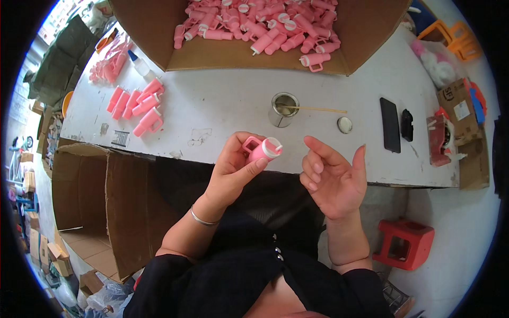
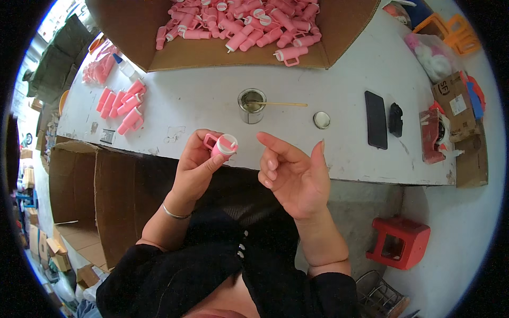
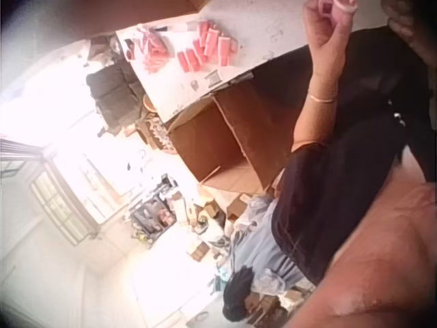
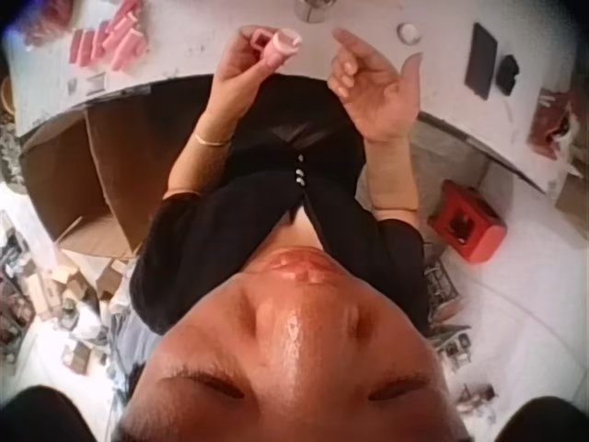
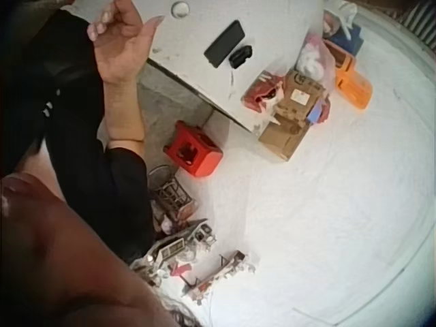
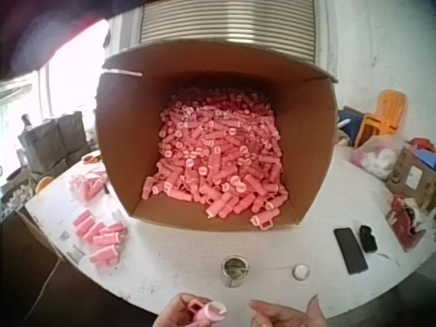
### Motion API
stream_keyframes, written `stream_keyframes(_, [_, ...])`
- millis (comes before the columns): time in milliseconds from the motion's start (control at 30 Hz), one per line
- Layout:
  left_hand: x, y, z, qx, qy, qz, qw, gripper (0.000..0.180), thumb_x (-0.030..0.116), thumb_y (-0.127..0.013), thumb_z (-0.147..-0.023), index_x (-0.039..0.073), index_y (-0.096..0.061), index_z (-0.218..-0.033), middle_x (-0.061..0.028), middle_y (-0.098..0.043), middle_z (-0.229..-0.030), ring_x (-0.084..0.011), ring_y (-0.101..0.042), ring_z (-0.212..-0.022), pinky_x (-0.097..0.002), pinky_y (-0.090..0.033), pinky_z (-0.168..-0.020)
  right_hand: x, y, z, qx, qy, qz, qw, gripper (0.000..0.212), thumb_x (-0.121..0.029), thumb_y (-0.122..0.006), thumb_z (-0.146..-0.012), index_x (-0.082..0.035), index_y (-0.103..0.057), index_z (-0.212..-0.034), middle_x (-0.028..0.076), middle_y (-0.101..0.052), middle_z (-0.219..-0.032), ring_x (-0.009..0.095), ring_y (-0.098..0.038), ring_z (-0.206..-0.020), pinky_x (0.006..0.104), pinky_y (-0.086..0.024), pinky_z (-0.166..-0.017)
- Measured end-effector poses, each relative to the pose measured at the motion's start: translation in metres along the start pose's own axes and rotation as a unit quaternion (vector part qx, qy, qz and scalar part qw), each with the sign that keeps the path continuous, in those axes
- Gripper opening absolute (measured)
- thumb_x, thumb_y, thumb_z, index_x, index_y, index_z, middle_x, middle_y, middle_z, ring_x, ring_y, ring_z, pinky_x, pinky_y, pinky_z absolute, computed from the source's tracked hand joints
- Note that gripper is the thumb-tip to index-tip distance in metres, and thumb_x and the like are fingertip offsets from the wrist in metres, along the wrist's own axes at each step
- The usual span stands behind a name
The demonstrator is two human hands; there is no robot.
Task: The person applies glue from a can onto small plastic parts using a wooden stick and assembles toy bottles by attaching the pieces and caps by hand.
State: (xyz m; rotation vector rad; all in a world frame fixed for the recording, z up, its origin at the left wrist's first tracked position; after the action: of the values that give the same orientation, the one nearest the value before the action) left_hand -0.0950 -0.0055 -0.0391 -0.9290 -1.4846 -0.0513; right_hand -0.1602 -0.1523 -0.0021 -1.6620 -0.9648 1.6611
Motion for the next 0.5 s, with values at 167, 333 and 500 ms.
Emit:
stream_keyframes(167, [-0.004, -0.001, -0.002, 0.015, 0.024, 0.003, 1.000, 0.027, 0.002, -0.060, -0.091, 0.005, -0.047, -0.115, -0.0052, -0.055, -0.110, -0.0135, -0.053, -0.100, -0.0295, -0.043, -0.091, -0.007, 0.018, 0.006, 0.020, 0.051, 0.101, 0.993, 0.076, -0.055, -0.024, -0.099, 0.008, -0.045, -0.134, 0.004, -0.049, -0.087, 0.014, -0.045, -0.076, 0.0281, -0.040, -0.070])
stream_keyframes(333, [-0.001, 0.020, 0.000, 0.061, -0.002, -0.018, 0.998, 0.028, 0.003, -0.060, -0.090, 0.004, -0.047, -0.115, -0.0088, -0.056, -0.112, -0.0193, -0.056, -0.102, -0.0306, -0.044, -0.090, -0.029, 0.026, 0.020, 0.085, 0.125, 0.523, 0.839, 0.051, -0.035, -0.052, -0.096, 0.003, -0.053, -0.129, 0.007, -0.054, -0.095, 0.020, -0.050, -0.084, 0.0329, -0.044, -0.076])
stream_keyframes(500, [-0.006, 0.019, -0.009, 0.054, 0.007, -0.022, 0.998, 0.028, 0.007, -0.060, -0.090, 0.004, -0.047, -0.115, -0.0119, -0.057, -0.112, -0.0223, -0.056, -0.103, -0.0329, -0.043, -0.091, -0.033, 0.020, -0.001, 0.096, 0.196, 0.886, 0.408, 0.064, -0.046, -0.068, -0.080, 0.002, -0.057, -0.121, 0.017, -0.050, -0.125, 0.036, -0.043, -0.118, 0.0482, -0.035, -0.098])
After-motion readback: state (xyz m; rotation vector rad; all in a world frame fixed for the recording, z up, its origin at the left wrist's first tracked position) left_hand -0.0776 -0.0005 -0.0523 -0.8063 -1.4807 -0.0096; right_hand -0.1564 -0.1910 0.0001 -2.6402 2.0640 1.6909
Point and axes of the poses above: each hand's wrist, its own z-axis away from the middle knuckle, its own y-axis out of the back of the hand, x = y × z, the point moved 7 cm from there along -z, towards the middle knuckle
